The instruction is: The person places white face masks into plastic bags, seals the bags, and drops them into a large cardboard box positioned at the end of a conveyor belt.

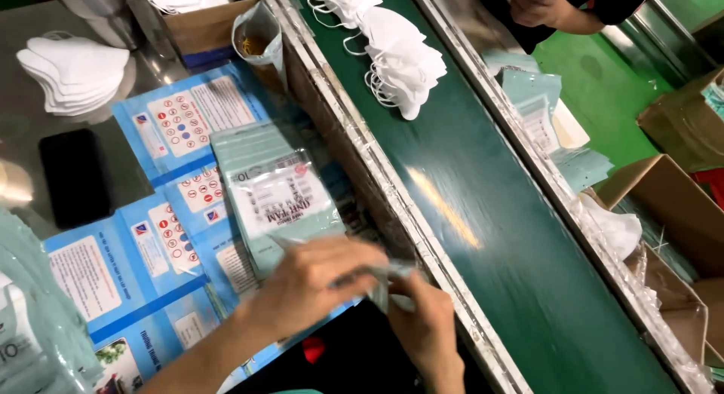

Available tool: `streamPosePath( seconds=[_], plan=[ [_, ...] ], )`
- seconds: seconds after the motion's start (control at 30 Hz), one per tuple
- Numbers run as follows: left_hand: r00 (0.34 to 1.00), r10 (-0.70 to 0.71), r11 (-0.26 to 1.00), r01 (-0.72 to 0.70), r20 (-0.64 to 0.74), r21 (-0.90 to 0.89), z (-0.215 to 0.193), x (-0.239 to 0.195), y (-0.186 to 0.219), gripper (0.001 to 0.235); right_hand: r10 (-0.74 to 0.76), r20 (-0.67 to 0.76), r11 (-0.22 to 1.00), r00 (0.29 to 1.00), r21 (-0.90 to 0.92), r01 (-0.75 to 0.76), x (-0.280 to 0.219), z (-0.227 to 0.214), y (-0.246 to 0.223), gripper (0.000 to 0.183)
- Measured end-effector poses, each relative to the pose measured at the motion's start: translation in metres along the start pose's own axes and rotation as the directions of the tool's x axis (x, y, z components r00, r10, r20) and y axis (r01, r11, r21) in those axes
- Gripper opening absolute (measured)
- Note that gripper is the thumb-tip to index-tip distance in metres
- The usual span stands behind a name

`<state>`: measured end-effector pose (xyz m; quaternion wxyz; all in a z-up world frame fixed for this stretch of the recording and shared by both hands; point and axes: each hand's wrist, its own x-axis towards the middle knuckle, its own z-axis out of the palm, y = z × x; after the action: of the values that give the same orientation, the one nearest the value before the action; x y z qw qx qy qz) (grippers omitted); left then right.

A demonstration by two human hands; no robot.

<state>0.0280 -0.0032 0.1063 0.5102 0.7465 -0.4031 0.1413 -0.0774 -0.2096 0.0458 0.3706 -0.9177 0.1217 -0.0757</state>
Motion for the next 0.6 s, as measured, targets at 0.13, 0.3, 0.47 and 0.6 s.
streamPosePath(
  seconds=[0.13, 0.3, 0.47, 0.6],
  plan=[
    [0.997, -0.014, 0.99, 0.003, -0.077, -0.144, 0.015, -0.006, -0.003, 0.017, -0.314, -0.301, 0.939, 0.901, 0.041, 0.341, 0.001, 0.011, -0.008, 0.026],
    [0.828, -0.538, 0.706, 0.341, -0.158, -0.621, 0.028, -0.033, -0.014, 0.019, -0.119, -0.69, 0.905, 0.714, 0.221, 0.364, 0.016, -0.005, -0.029, 0.04],
    [0.94, -0.296, 0.934, 0.248, -0.168, -0.258, 0.013, -0.02, -0.008, 0.007, 0.318, -0.358, 0.477, 0.878, 0.861, 0.178, 0.012, 0.009, 0.04, 0.006],
    [0.963, -0.248, 0.953, 0.223, -0.105, -0.203, 0.025, -0.031, -0.016, 0.007, 0.205, -0.52, 0.632, 0.829, 0.718, 0.293, 0.01, 0.01, 0.027, 0.006]
  ],
)
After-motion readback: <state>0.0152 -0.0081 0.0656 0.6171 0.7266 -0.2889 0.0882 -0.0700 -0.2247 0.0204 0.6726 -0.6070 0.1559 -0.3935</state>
